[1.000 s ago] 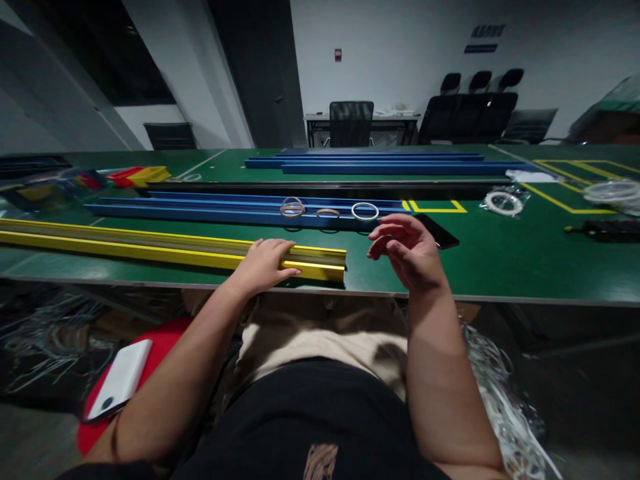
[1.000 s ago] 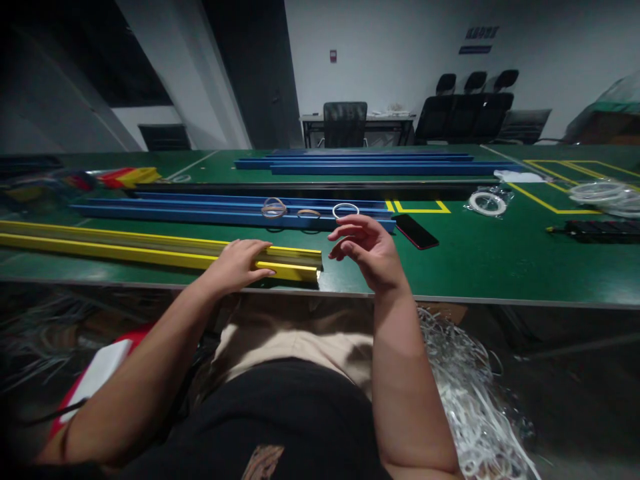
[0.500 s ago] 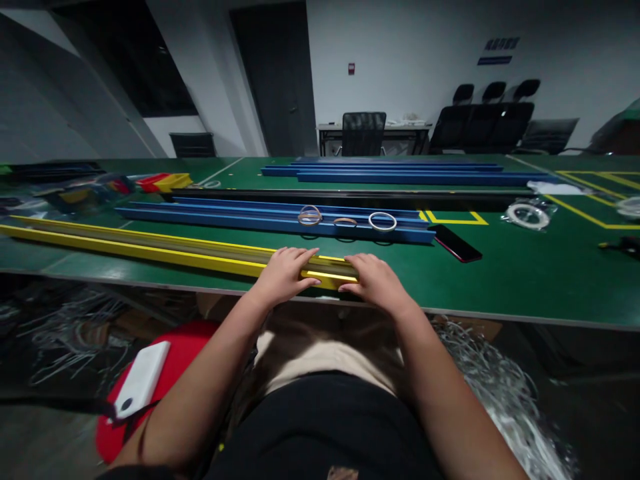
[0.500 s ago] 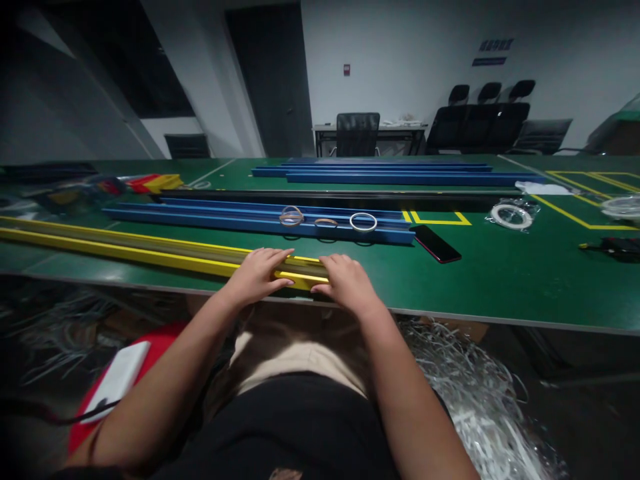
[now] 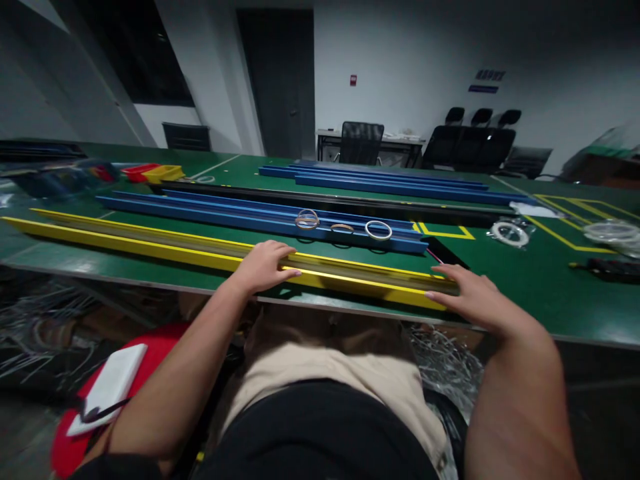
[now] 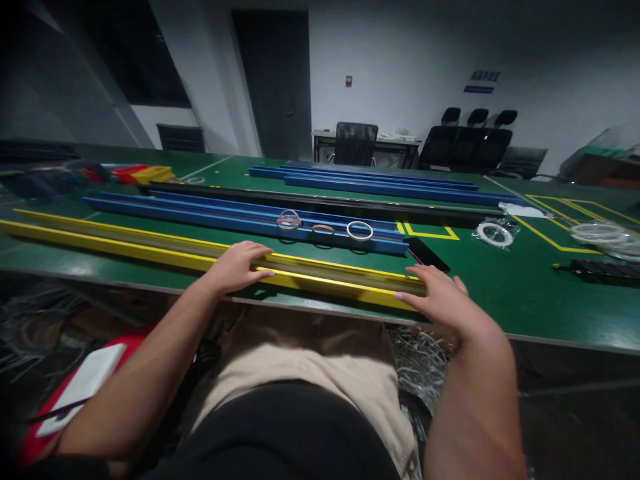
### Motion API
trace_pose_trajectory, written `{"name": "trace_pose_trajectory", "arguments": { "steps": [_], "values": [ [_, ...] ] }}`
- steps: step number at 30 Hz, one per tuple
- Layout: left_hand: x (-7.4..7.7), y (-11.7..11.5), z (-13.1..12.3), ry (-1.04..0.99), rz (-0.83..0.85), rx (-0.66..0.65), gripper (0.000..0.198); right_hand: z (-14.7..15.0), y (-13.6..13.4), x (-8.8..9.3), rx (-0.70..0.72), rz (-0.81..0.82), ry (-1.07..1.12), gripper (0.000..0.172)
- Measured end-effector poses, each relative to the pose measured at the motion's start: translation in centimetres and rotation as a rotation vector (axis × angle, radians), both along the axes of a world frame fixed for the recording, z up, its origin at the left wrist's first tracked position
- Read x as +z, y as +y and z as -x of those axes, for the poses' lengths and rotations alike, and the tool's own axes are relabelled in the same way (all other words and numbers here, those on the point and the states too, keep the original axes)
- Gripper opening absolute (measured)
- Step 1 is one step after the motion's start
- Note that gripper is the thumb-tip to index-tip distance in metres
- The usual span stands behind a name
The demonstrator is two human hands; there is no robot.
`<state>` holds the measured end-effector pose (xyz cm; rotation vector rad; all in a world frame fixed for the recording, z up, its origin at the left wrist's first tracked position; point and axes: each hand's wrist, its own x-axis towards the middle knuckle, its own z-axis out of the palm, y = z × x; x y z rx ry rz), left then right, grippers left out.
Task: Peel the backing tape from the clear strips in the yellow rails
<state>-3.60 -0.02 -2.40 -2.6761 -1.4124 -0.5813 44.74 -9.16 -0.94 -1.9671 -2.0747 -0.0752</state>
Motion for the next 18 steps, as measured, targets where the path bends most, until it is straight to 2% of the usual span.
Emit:
{"name": "trace_pose_trajectory", "arguments": {
  "steps": [2,5,6,8,9,11,13,15,18],
  "values": [
    [-0.4,-0.8,-4.6,-0.045,-0.055,-0.008,0.062,5.2,0.3,0.3,0.075,0.033,0.029,0.059],
    [-0.7,-2.0,-10.8,-0.098,-0.075,-0.074,0.06,11.9,1.1,-0.2,0.084,-0.04,0.013,0.047],
    [-0.6,-2.3,-12.2,-0.101,-0.066,-0.115,0.06,13.0,1.3,-0.5,0.042,-0.077,-0.016,0.048],
    [-0.3,-2.4,-13.4,-0.09,-0.039,-0.201,0.06,13.3,1.5,-1.0,-0.038,-0.128,-0.04,0.052],
    [0.0,-2.3,-13.2,-0.079,-0.028,-0.233,0.061,12.6,1.5,-1.1,-0.064,-0.142,-0.044,0.055],
    [0.4,-1.8,-11.0,-0.042,-0.01,-0.246,0.065,10.1,1.2,-1.3,-0.095,-0.153,-0.042,0.059],
    [0.7,-1.0,-7.2,0.008,0.003,-0.175,0.074,6.5,0.9,-1.3,-0.152,-0.15,-0.039,0.061],
    [0.7,-0.2,-2.7,0.065,0.03,-0.079,0.079,2.3,0.7,-1.4,-0.27,-0.123,-0.022,0.061],
    [0.5,0.5,2.7,0.124,0.048,0.03,0.077,-4.1,0.4,-1.6,-0.453,-0.068,0.008,0.062]
  ]
}}
